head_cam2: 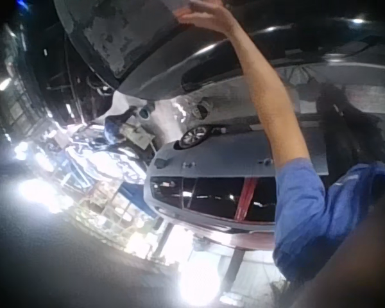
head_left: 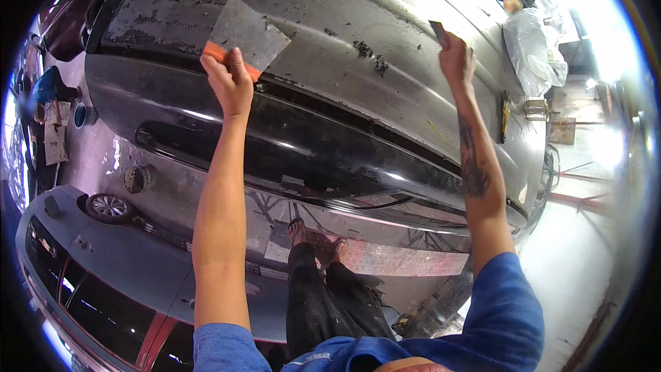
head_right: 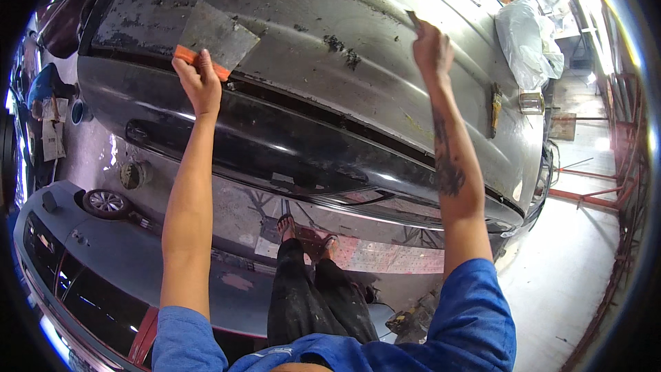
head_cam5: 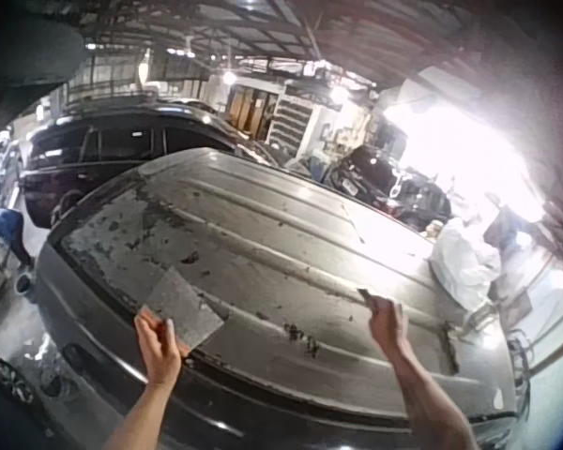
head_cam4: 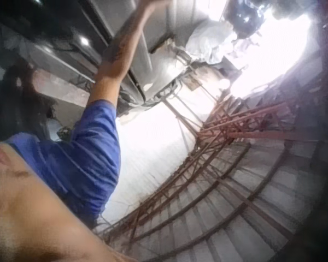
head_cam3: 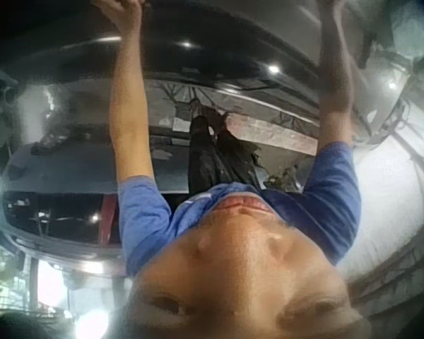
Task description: The person applies a body filler paste to the car hood using a putty knife and a brush, spreading and smoothing the material across the surface. The person repeatedly scrapes and levels the filler while working on the hood.
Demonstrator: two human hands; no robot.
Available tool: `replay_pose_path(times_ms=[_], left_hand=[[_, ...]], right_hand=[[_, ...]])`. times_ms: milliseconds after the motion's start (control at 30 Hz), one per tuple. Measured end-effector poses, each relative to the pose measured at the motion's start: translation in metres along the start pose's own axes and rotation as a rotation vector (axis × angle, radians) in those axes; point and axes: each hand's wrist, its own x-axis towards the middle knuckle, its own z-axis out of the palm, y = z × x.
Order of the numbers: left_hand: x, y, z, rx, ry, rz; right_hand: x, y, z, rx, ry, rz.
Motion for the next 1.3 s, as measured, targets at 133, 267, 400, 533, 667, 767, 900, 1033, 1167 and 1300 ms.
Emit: replay_pose_path(times_ms=[133,267,400,533,667,767,900,1033,1167,1300], left_hand=[[-0.002,-0.005,0.000,-0.011,0.002,0.042],[-0.001,0.000,-0.001,0.016,-0.019,0.053],[-0.001,0.005,0.000,0.049,-0.011,0.032],[0.001,-0.003,0.001,0.112,0.019,0.071],[-0.001,-0.006,0.005,0.159,0.007,0.035],[0.002,0.000,0.008,0.216,0.036,0.068],[0.002,0.006,0.010,0.208,0.034,0.005],[0.000,0.003,0.010,0.188,0.024,-0.026],[0.001,-0.001,0.008,0.233,-0.012,-0.024],[0.002,0.000,0.010,0.234,0.009,0.015]], right_hand=[[0.015,-0.017,0.031,0.050,-0.034,-0.034],[0.006,-0.073,0.055,0.113,-0.011,-0.380],[-0.004,-0.032,0.016,0.248,0.009,-0.219],[0.020,-0.004,0.015,0.020,0.040,0.000],[0.026,-0.071,0.057,0.169,0.055,-0.208],[0.009,-0.089,0.053,0.211,-0.086,-0.478],[-0.001,-0.047,0.027,0.389,0.038,-0.317],[0.018,-0.041,0.043,0.173,0.024,-0.597],[0.037,-0.094,0.059,0.177,0.013,-0.562],[0.035,-0.122,0.044,0.133,-0.049,-0.491]])
